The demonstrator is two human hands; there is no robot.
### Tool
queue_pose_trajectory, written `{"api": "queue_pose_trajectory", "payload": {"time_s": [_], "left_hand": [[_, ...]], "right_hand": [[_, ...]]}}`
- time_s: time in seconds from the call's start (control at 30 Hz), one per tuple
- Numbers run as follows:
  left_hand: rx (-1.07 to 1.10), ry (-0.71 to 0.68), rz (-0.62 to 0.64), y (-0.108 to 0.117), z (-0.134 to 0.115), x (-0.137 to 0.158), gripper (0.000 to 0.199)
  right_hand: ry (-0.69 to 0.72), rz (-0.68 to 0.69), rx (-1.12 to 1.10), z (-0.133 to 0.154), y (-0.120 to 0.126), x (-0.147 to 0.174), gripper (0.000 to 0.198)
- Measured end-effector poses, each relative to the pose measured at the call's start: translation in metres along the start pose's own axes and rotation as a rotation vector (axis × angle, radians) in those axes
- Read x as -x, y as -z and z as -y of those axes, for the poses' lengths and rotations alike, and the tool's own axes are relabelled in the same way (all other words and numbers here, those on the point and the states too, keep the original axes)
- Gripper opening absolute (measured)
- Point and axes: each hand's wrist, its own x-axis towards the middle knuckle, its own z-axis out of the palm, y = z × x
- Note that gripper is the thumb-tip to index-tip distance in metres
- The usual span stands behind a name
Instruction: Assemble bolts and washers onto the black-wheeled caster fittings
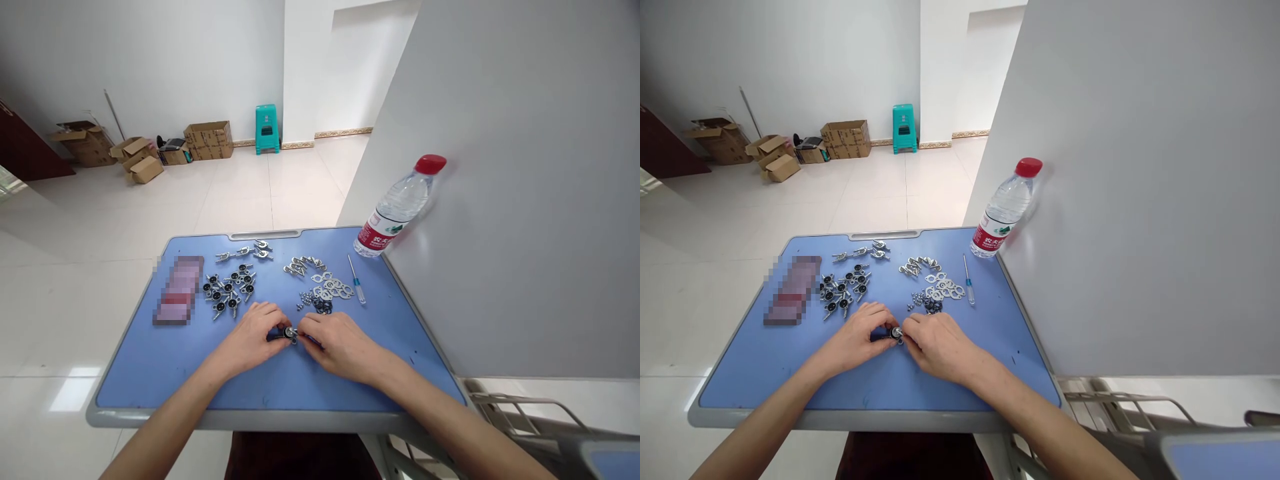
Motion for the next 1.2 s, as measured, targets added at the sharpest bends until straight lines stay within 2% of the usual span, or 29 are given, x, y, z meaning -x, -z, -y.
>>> {"api": "queue_pose_trajectory", "payload": {"time_s": [0.33, 0.67, 0.93, 1.2], "left_hand": [[0.005, 0.016, 0.004, 0.0012, -0.0010, 0.0002, 0.002], [0.003, 0.002, 0.002, 0.0021, -0.0023, -0.0008, 0.002], [0.008, -0.023, 0.007, -0.0010, -0.0009, 0.0000, 0.006], [-0.016, -0.019, -0.004, -0.0008, -0.0040, -0.0002, 0.002]], "right_hand": [[0.025, -0.011, 0.055, 0.0020, 0.0014, -0.0015, 0.016], [0.027, 0.042, 0.146, 0.0023, 0.0033, -0.0045, 0.014], [0.049, -0.006, 0.100, 0.0014, 0.0035, 0.0018, 0.017], [0.039, 0.077, 0.044, 0.0035, 0.0084, 0.0003, 0.015]]}}
